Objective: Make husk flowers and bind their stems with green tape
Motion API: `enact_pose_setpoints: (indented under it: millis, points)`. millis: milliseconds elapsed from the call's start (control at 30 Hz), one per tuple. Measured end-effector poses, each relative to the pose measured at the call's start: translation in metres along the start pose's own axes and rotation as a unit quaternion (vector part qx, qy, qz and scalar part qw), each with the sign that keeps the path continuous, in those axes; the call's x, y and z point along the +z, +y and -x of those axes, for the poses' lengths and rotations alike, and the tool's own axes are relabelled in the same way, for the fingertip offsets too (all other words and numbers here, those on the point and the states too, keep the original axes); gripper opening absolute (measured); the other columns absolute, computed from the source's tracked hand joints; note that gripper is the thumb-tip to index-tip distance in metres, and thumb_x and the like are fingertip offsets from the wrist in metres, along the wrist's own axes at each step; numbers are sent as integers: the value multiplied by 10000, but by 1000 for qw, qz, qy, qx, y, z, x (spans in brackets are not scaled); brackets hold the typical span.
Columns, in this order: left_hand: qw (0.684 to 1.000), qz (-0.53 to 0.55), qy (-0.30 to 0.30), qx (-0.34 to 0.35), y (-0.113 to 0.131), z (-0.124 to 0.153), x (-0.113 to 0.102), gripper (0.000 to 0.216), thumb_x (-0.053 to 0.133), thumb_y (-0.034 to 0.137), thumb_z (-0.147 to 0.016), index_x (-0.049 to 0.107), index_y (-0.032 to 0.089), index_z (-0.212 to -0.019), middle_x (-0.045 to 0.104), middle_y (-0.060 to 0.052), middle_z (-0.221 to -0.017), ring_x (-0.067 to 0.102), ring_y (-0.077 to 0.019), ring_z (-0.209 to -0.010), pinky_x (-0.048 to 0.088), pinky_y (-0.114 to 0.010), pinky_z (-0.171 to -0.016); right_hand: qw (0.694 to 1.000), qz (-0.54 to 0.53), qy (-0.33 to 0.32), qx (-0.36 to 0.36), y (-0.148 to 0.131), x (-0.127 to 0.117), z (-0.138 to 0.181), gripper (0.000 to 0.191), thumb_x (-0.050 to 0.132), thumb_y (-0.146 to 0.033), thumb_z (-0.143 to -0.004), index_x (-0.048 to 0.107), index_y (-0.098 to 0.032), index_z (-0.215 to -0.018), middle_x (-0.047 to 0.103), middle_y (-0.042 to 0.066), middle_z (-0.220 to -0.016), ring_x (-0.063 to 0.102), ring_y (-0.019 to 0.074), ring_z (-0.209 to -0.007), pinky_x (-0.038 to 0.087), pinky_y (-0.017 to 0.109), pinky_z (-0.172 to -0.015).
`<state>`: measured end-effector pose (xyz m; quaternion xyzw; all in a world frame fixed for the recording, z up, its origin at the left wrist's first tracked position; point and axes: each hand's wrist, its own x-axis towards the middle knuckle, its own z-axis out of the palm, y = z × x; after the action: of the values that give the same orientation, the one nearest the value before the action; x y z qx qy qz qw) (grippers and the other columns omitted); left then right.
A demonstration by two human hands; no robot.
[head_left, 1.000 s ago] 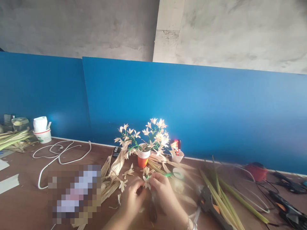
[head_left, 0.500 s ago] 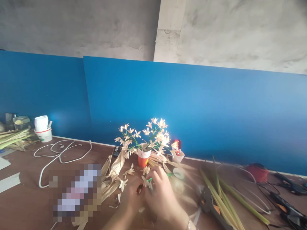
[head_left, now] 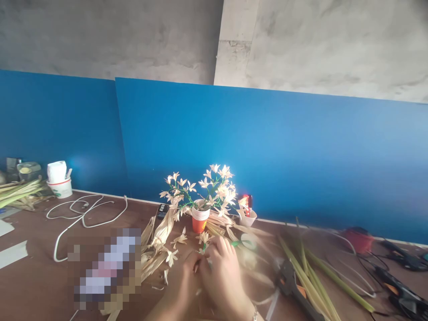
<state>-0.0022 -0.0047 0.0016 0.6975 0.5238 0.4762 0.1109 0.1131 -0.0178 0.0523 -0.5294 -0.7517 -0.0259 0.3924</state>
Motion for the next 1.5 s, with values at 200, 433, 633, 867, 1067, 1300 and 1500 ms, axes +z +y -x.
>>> enact_pose_setpoints:
  millis: [200,433,633,867,1067,1300,1500]
  points:
    - [994,87,-33,-63,8,-3,-5,173,559,275,-762,645,215,-624,575,-4,-584,515,-154,-554,357,-231,-519,985,-152,11,86,1,-3,-5,178,491,-185,-817,553,-185,-650,549,47,-805,511,183,-757,399,304,-702]
    - [898,349,-52,-263,6,-20,-10,277,680,450,-642,607,186,-604,485,50,-457,397,-103,-406,273,-214,-418,868,-404,-95,273,16,-8,-18,241,585,-356,-775,659,-157,-664,627,24,-659,528,156,-634,376,245,-581]
    - [842,439,-78,-304,10,-22,-17,331,722,467,-631,600,163,-586,475,56,-385,300,-49,-342,164,-188,-384,694,-577,-250,350,36,6,-9,231,686,-402,-700,667,-172,-693,605,6,-602,438,96,-488,305,215,-480]
    - [798,519,-148,-268,16,-19,-24,279,721,399,-680,636,142,-615,646,-33,-567,381,-37,-379,186,-183,-383,552,-685,-337,335,48,20,3,227,675,-374,-730,642,-149,-710,551,1,-620,411,71,-479,293,204,-472]
    - [781,539,-134,-287,19,-21,-25,287,738,410,-665,629,146,-634,611,-14,-489,322,-28,-361,161,-177,-381,559,-710,-295,311,46,28,3,219,691,-331,-721,603,-148,-638,507,-19,-574,346,58,-450,279,214,-471]
    - [761,550,-69,-336,20,-21,-20,307,792,393,-585,611,149,-634,553,42,-478,368,-31,-393,202,-161,-409,695,-633,-168,298,27,23,-4,293,744,-391,-663,577,-154,-627,494,-38,-516,386,75,-466,310,216,-500]
    - [787,518,-50,-333,20,-20,-15,370,769,440,-591,517,169,-578,418,94,-413,295,-35,-357,166,-181,-385,843,-454,-86,275,10,11,-7,199,651,-289,-695,530,-169,-594,531,-24,-553,455,116,-544,339,228,-535]
